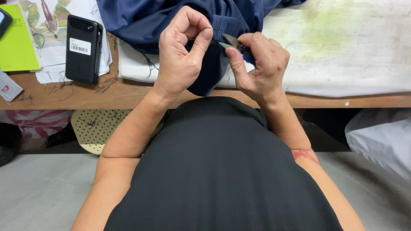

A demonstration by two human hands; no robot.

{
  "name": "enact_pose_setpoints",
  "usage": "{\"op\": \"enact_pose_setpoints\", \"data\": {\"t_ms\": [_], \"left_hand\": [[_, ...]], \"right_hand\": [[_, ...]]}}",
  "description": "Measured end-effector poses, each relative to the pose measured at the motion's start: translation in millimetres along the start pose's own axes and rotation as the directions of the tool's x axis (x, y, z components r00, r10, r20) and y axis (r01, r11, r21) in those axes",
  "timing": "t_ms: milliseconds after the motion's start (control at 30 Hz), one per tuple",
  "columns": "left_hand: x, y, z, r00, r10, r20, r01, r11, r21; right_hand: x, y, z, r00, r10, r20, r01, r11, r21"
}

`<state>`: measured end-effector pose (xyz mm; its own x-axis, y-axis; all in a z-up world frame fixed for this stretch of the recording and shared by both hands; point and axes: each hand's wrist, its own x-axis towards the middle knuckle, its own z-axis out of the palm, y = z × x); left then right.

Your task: The person uses small scissors to trim loose threads and excess fabric from the waistband and seams of a navy blue garment with yellow piping. The garment is repeatedly repositioned and turned to access different areas while the person snips away stray threads.

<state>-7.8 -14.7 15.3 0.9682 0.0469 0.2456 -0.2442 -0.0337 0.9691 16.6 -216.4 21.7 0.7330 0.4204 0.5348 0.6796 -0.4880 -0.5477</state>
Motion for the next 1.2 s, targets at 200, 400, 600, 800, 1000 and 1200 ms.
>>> {"op": "enact_pose_setpoints", "data": {"t_ms": [200,400,600,800,1000,1200], "left_hand": [[-1,8,3,1.0,0.007,-0.018,-0.006,0.997,0.076],[0,7,3,1.0,0.01,-0.025,-0.008,0.998,0.066],[1,6,4,0.998,-0.05,0.032,0.052,0.996,-0.069],[1,10,6,0.989,-0.109,0.1,0.127,0.974,-0.186],[3,9,10,0.981,-0.174,0.085,0.187,0.966,-0.178],[5,30,7,0.988,0.022,0.154,-0.049,0.984,0.171]], "right_hand": [[0,-10,-1,0.999,-0.01,-0.033,0.007,0.994,-0.11],[-4,-8,-1,0.997,0.08,-0.014,-0.079,0.996,0.047],[0,-6,-2,0.942,0.315,0.114,-0.311,0.698,0.645],[8,-4,6,0.99,0.139,-0.012,-0.125,0.922,0.367],[20,4,-5,0.961,0.209,0.18,-0.275,0.768,0.579],[52,23,-33,0.863,-0.071,0.5,-0.313,0.702,0.639]]}}
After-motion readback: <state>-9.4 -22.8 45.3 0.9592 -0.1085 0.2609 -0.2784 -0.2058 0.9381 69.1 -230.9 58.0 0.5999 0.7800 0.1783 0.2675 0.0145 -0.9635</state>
